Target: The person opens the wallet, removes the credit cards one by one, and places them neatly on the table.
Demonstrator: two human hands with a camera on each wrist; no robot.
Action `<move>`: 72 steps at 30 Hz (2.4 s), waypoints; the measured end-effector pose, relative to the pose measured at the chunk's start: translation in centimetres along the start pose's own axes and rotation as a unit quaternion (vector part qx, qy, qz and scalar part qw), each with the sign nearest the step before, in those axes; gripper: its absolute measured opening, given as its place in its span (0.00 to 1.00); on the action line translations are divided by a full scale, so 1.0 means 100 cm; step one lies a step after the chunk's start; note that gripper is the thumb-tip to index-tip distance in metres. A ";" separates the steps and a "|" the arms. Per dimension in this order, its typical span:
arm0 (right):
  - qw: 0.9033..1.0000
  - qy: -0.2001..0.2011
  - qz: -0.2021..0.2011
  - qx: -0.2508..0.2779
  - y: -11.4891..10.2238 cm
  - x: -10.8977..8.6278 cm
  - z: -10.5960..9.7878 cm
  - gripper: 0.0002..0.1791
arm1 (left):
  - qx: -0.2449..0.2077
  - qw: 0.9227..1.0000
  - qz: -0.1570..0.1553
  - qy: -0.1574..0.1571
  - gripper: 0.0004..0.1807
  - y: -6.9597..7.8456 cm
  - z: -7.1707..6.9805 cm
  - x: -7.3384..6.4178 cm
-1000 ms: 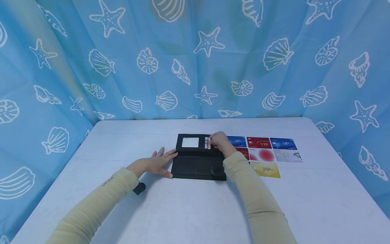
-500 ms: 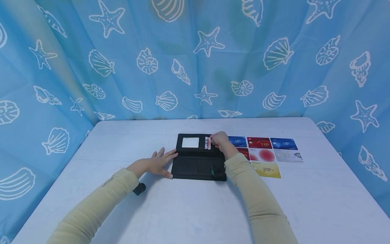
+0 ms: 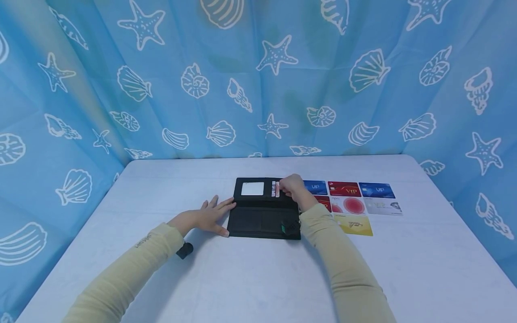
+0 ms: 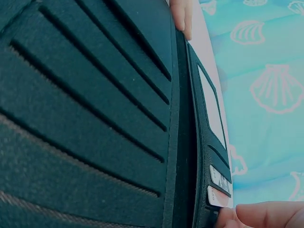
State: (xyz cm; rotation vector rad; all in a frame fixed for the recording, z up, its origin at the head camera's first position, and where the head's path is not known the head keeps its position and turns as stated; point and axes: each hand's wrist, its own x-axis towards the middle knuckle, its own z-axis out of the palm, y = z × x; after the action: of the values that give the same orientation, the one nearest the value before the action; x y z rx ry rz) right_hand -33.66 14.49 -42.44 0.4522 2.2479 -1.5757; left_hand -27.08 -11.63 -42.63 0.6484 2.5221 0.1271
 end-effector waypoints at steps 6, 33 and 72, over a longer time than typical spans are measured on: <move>1.000 0.008 0.011 -0.009 0.004 0.013 0.000 0.20 | 0.000 1.000 0.005 -0.001 0.52 0.000 0.000 -0.001; 0.998 -0.022 0.000 -0.052 0.002 0.001 -0.001 0.21 | -0.009 1.000 -0.009 -0.008 0.51 0.002 -0.003 -0.002; 0.998 0.015 -0.054 -0.028 0.015 -0.006 -0.005 0.25 | -0.008 1.000 0.001 0.001 0.52 -0.003 0.003 0.003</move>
State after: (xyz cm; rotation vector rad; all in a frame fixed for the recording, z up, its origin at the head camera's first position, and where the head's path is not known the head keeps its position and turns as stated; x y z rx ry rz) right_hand -32.50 15.40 -43.31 0.3472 2.3683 -1.5639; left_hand -27.28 -11.76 -43.07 0.6440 2.5196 0.1472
